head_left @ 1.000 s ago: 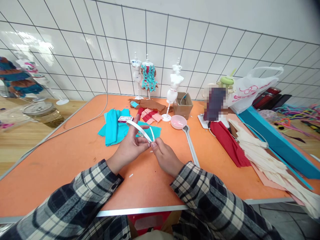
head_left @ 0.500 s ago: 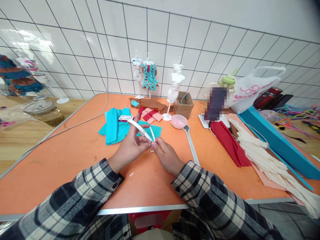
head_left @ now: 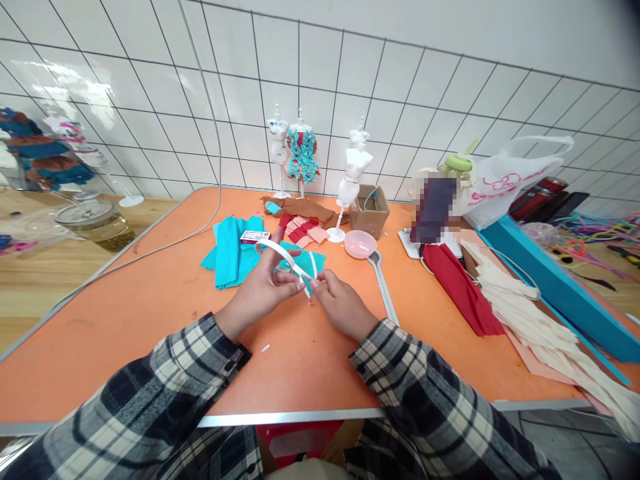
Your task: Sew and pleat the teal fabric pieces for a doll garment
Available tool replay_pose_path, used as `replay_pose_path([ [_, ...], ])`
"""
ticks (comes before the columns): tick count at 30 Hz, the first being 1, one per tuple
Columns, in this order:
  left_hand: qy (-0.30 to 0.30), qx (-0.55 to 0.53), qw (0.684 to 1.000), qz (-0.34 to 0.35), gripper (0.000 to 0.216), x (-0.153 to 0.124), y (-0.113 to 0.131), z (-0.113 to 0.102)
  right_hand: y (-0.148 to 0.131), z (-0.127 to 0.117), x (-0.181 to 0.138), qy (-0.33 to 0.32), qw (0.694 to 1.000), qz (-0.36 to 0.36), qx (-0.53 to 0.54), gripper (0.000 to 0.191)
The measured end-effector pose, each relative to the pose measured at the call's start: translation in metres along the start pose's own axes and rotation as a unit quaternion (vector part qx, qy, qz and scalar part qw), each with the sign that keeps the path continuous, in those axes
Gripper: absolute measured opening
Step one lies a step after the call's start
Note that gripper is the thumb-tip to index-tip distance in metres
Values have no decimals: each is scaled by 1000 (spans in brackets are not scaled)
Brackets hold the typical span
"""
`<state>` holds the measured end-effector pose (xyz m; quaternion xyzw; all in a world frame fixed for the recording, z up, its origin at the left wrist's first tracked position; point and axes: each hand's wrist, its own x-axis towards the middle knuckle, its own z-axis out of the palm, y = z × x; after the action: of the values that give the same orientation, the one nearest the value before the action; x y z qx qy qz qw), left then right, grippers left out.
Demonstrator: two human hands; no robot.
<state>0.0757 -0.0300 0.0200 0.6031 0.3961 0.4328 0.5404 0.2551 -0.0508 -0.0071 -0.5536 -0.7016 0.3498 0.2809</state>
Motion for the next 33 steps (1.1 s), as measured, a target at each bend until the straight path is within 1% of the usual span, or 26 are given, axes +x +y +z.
replay_pose_path([
  [3, -6, -14, 1000, 0, 108, 1, 1, -2, 5, -3, 4, 18, 999, 32, -1, 33],
  [5, -12, -23, 1000, 6, 111, 0, 3, -2, 8, -3, 5, 17, 999, 42, 11, 37],
  [7, -18, -26, 999, 13, 111, -1, 4, -1, 10, -2, 7, 30, 998, 48, 34, 34],
  [8, -21, -24, 999, 15, 111, -1, 4, -1, 11, -2, 8, 52, 996, 52, 54, 31],
  [10, -22, -18, 999, 18, 110, -2, 4, -1, 11, -3, 9, 129, 984, 55, 112, 25],
  [12, -17, -15, 999, 25, 105, -2, 2, -2, 9, -6, 9, 211, 962, 36, 168, 26],
  [13, -13, -17, 999, 29, 102, -2, 2, -3, 8, -7, 9, 230, 955, 16, 185, 28],
  [14, -11, -22, 999, 33, 99, -2, 1, -4, 6, -8, 8, 226, 954, -6, 196, 31],
  [15, -10, -29, 999, 37, 97, -2, 1, -4, 5, -9, 7, 203, 958, -30, 201, 32],
  [18, -18, -39, 999, 33, 99, -3, 2, -3, 1, -5, 3, 92, 972, -74, 205, 30],
  [19, -27, -40, 998, 27, 100, -3, 3, -1, 0, -4, 3, 71, 974, -79, 200, 29],
  [22, -69, -39, 997, 7, 101, -6, 6, 3, 1, 1, 2, 60, 979, -78, 180, 24],
  [24, -80, -31, 996, 2, 99, -7, 7, 4, 1, 1, 3, 65, 979, -73, 178, 20],
  [28, -53, 10, 999, -3, 83, -7, 9, -1, -2, -2, 2, 78, 976, -90, 181, 16],
  [31, -39, 48, 998, 7, 73, -5, 9, -6, -5, -3, 0, 55, 978, -88, 183, 16],
  [33, -32, 63, 997, 19, 71, -4, 9, -6, -6, -3, -1, 45, 977, -82, 193, 16],
])
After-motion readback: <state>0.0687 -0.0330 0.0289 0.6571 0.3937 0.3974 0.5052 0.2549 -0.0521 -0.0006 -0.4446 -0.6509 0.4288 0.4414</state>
